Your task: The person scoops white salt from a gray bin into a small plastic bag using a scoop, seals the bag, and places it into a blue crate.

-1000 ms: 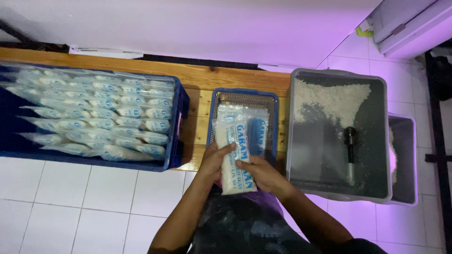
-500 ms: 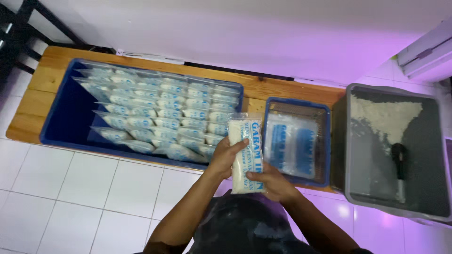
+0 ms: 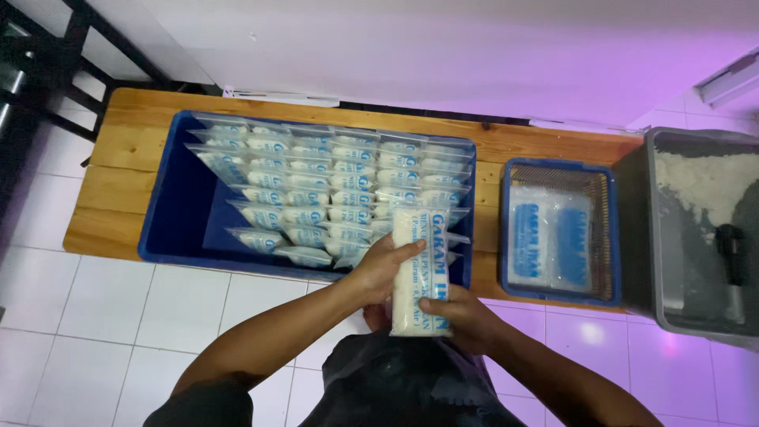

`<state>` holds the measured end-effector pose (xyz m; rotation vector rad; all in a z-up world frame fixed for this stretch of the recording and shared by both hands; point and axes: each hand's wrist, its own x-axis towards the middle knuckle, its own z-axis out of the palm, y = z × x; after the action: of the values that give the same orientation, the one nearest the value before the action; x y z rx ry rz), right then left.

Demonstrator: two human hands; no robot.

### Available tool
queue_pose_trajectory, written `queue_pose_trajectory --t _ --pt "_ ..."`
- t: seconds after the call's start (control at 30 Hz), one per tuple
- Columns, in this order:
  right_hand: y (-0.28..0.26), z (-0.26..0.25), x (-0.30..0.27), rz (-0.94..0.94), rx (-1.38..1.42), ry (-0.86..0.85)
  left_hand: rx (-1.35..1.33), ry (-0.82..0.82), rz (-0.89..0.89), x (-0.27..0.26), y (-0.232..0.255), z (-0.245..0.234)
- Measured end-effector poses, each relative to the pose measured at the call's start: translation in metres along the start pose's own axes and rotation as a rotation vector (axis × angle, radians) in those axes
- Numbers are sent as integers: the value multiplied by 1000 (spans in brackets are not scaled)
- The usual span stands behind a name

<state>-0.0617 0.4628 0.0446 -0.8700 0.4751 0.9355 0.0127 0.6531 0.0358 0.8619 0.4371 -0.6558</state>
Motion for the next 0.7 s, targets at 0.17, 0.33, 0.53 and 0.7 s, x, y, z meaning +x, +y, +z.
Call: queue_pose_trajectory --t 0.17,0.33,0.53,0.7 --pt "-23 28 -1 -33 -21 -89 28 37 67 -11 26 3" --pt "-31 50 35 -40 -107 -56 16 65 104 -21 62 -19" --pt "-35 94 62 -148 -280 -154 27 159 175 -36 100 -56" --pt "-9 126 103 -124 -94 -77 3 135 203 -43 134 -99"
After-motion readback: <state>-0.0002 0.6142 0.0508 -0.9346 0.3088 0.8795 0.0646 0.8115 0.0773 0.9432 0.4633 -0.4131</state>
